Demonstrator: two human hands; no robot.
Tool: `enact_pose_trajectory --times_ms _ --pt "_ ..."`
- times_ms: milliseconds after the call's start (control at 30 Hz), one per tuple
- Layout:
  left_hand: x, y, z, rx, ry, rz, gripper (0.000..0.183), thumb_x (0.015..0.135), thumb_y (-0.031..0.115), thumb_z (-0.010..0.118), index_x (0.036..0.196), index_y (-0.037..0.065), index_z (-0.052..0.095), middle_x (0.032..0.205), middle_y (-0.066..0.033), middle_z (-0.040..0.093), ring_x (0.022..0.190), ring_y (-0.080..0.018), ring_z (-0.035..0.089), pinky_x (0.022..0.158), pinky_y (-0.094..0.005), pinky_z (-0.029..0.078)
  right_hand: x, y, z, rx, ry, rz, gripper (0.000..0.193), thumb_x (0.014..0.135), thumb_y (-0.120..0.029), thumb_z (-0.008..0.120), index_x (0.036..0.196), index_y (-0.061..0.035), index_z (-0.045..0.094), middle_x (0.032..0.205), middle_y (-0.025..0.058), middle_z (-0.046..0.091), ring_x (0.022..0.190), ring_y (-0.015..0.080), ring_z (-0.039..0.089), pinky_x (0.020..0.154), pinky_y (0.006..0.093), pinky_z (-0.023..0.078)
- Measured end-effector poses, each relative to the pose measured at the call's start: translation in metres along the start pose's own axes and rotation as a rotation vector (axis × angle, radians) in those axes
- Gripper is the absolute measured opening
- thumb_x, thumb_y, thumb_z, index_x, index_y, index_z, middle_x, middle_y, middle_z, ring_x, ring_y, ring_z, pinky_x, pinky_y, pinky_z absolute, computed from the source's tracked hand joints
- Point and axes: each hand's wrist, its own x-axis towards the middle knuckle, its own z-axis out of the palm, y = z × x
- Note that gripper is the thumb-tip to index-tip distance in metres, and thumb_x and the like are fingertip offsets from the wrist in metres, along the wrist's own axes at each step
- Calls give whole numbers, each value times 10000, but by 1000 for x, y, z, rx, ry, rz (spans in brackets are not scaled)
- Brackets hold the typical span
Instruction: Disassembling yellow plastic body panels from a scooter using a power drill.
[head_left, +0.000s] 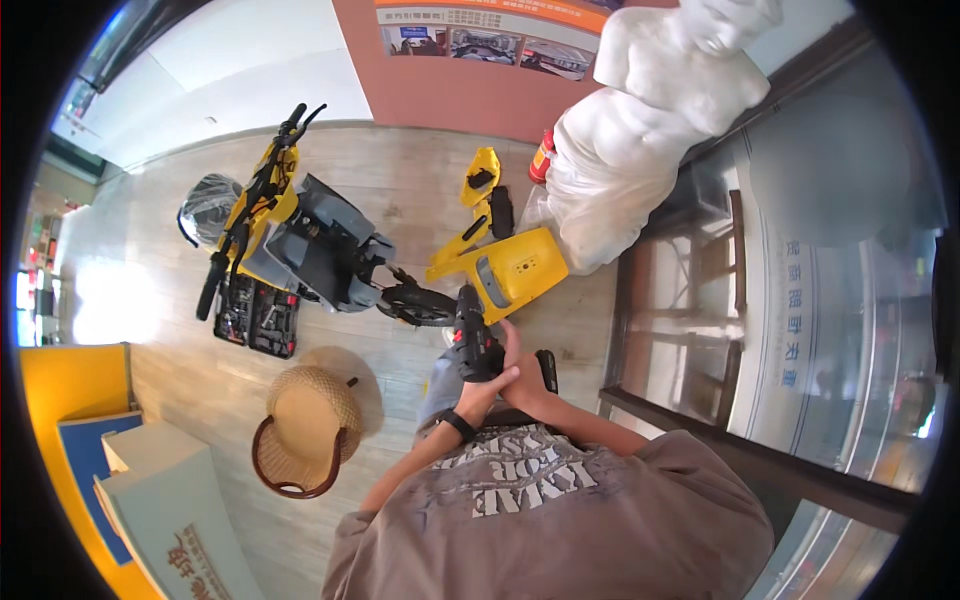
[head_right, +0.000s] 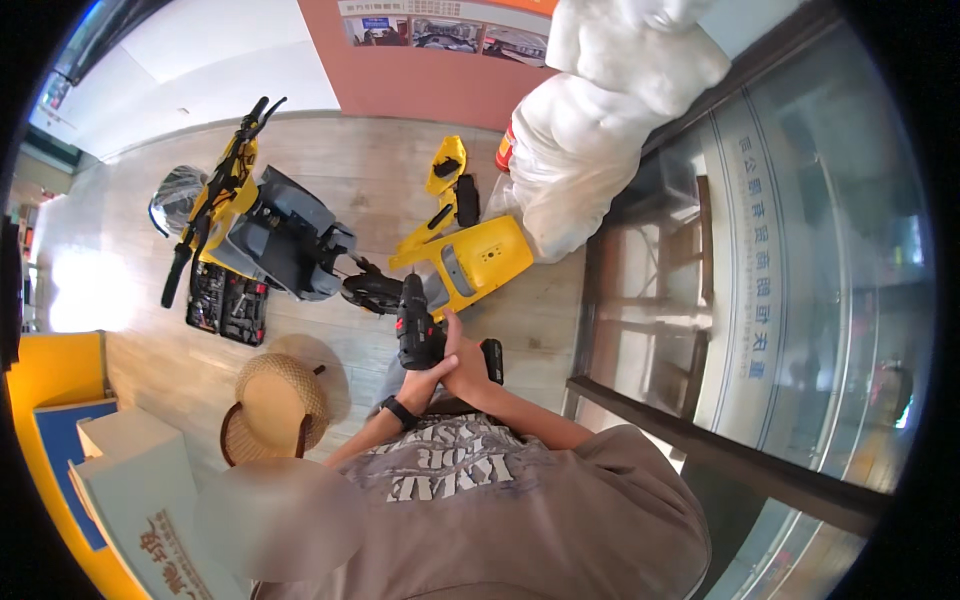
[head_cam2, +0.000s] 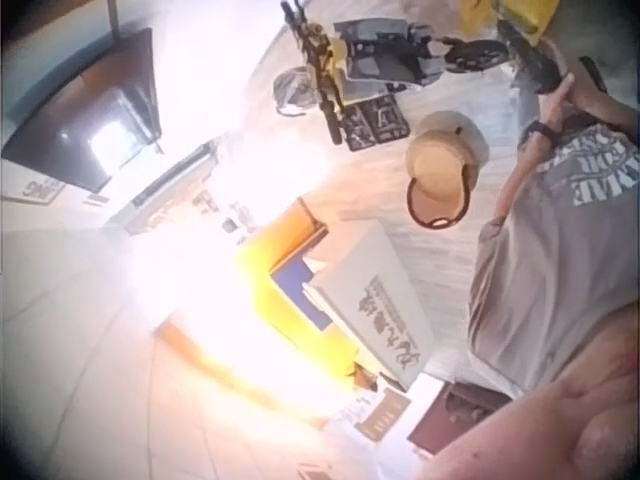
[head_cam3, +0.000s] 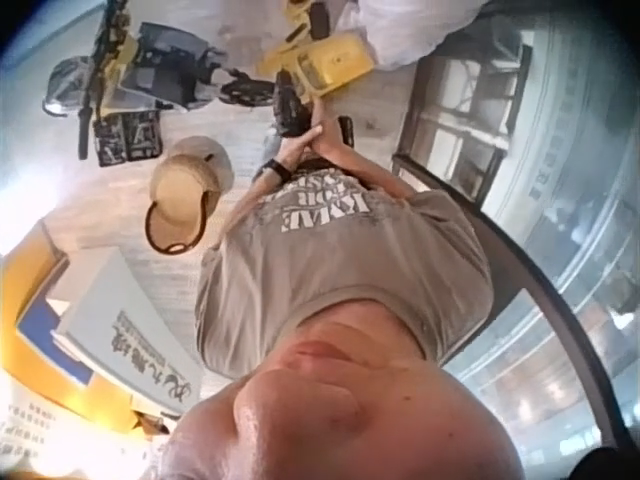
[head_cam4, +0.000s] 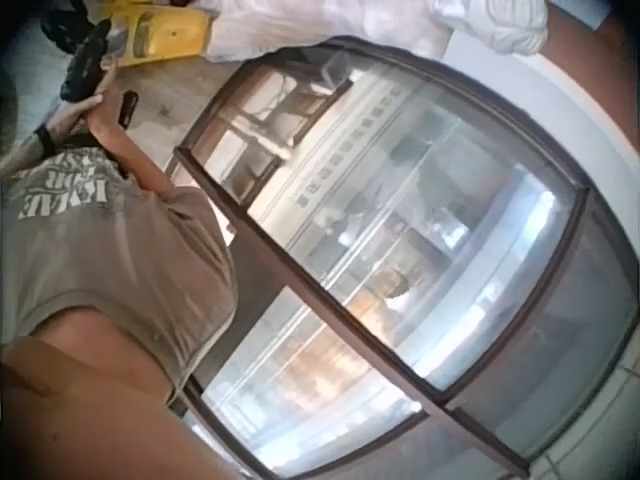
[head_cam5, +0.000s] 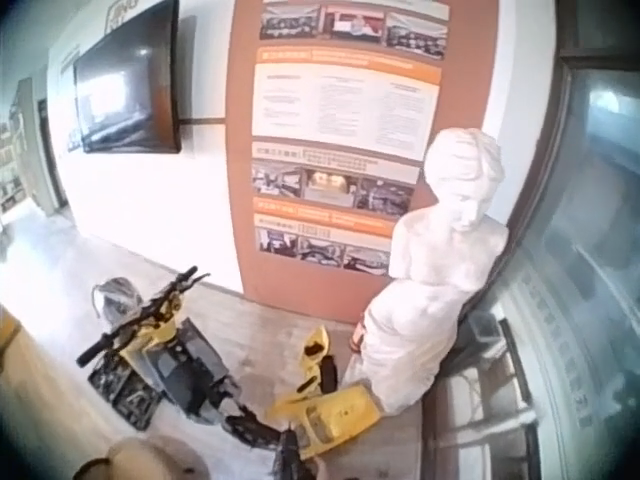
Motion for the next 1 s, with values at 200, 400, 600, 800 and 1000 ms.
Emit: enact_pose_trajectory --times_ms 200,400,600,800,1000 --pt "62 -5 9 -552 306 -177 492 991 336 711 1388 91 555 1297 -34 613 1193 -183 582 1022 -362 484 69 5 -6 -211 -235 29 921 875 -160 684 1572 24 109 912 243 717 823 463 695 672 542 522" --pt "141 -55 -25 -471 450 -197 329 1005 319 677 1254 106 645 1149 -12 660 1067 -144 612 923 -327 510 136 27 -3 -274 -467 132 913 839 -107 666 1559 44 127 936 311 689 840 490 675 711 555 527" --pt "170 -66 -27 -715 562 -537 295 978 332 632 1185 124 602 1031 -73 678 941 -239 703 830 -414 577 203 106 -2 -255 -1069 3 917 784 -386 816 1489 8 382 1012 286 728 902 423 733 853 433 580" --pt "188 -165 -21 -977 787 -502 389 972 407 627 1148 77 517 959 -158 690 970 -366 709 936 -527 554 354 214 13 48 -1093 456 542 927 -426 712 1237 15 652 982 149 763 849 221 752 772 357 591" --pt "258 -241 -27 -823 935 -474 389 986 326 607 1226 34 516 965 -142 681 913 -319 709 806 -495 596 514 425 126 490 -605 838 230 966 -241 634 1090 -48 642 955 113 741 816 216 730 671 303 556"
